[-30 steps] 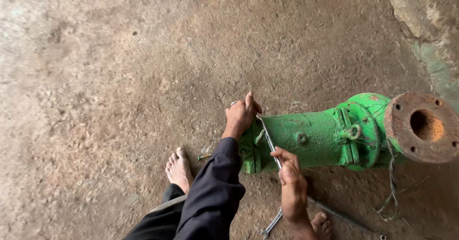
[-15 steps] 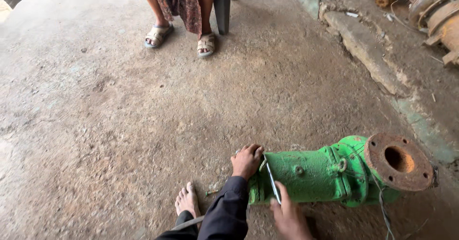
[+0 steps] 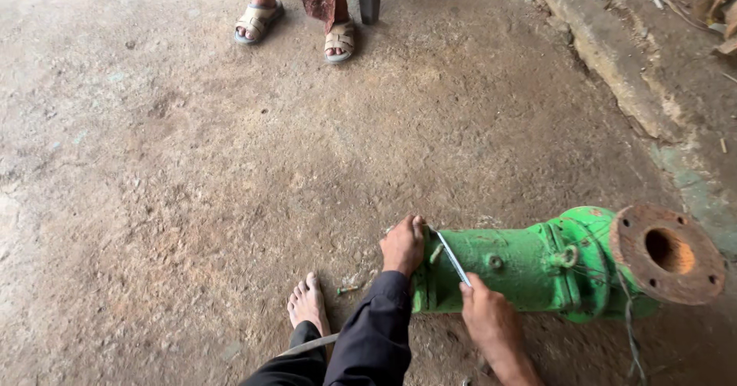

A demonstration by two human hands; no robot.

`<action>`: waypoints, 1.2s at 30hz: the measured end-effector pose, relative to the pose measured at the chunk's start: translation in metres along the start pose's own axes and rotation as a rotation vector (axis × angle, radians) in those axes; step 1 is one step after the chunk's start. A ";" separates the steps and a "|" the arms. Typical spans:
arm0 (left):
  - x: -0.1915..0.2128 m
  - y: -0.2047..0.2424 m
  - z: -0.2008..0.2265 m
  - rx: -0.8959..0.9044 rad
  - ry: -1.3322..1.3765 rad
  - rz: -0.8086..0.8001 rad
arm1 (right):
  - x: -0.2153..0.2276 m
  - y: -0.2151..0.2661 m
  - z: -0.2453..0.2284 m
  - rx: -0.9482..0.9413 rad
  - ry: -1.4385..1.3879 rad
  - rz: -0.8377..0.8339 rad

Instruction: The person uses two wrenches to loosen and remove bolts from the flange of a green submersible pump lying on a concrete floor. The person removes several bolts and washers, placing them on the ground.

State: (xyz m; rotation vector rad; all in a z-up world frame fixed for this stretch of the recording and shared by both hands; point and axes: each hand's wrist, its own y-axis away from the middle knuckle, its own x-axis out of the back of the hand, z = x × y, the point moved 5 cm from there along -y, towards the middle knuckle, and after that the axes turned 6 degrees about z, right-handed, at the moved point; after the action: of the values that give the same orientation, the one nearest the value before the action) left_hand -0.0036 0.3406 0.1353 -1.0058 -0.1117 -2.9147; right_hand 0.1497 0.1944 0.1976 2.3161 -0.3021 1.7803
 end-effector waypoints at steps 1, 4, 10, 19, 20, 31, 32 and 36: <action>-0.002 0.003 -0.001 0.016 -0.011 -0.006 | 0.003 0.001 0.002 0.014 0.018 -0.010; -0.002 0.007 0.002 -0.019 0.045 0.051 | 0.001 0.005 0.009 -0.024 0.077 -0.126; -0.001 0.003 0.007 0.012 0.046 0.016 | 0.019 -0.011 0.049 -0.033 0.117 0.021; 0.005 0.005 0.001 0.085 0.112 -0.051 | 0.086 -0.066 0.094 -0.062 -0.186 -0.048; 0.006 0.007 0.003 0.083 0.124 -0.069 | 0.097 -0.081 0.093 -0.051 -0.145 -0.070; 0.024 0.010 0.024 0.099 0.241 -0.205 | 0.085 -0.237 0.029 -0.225 -0.373 -0.588; 0.024 0.009 0.023 0.114 0.238 -0.213 | 0.081 -0.247 0.025 -0.242 -0.394 -0.625; 0.020 0.001 0.018 0.178 0.230 -0.266 | 0.073 -0.275 0.003 -0.221 -0.360 -0.726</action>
State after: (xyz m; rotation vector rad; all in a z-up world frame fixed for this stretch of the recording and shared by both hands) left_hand -0.0082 0.3404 0.1618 -0.6699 -0.5201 -3.1587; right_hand 0.2491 0.4545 0.2574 2.1706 0.2573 0.9394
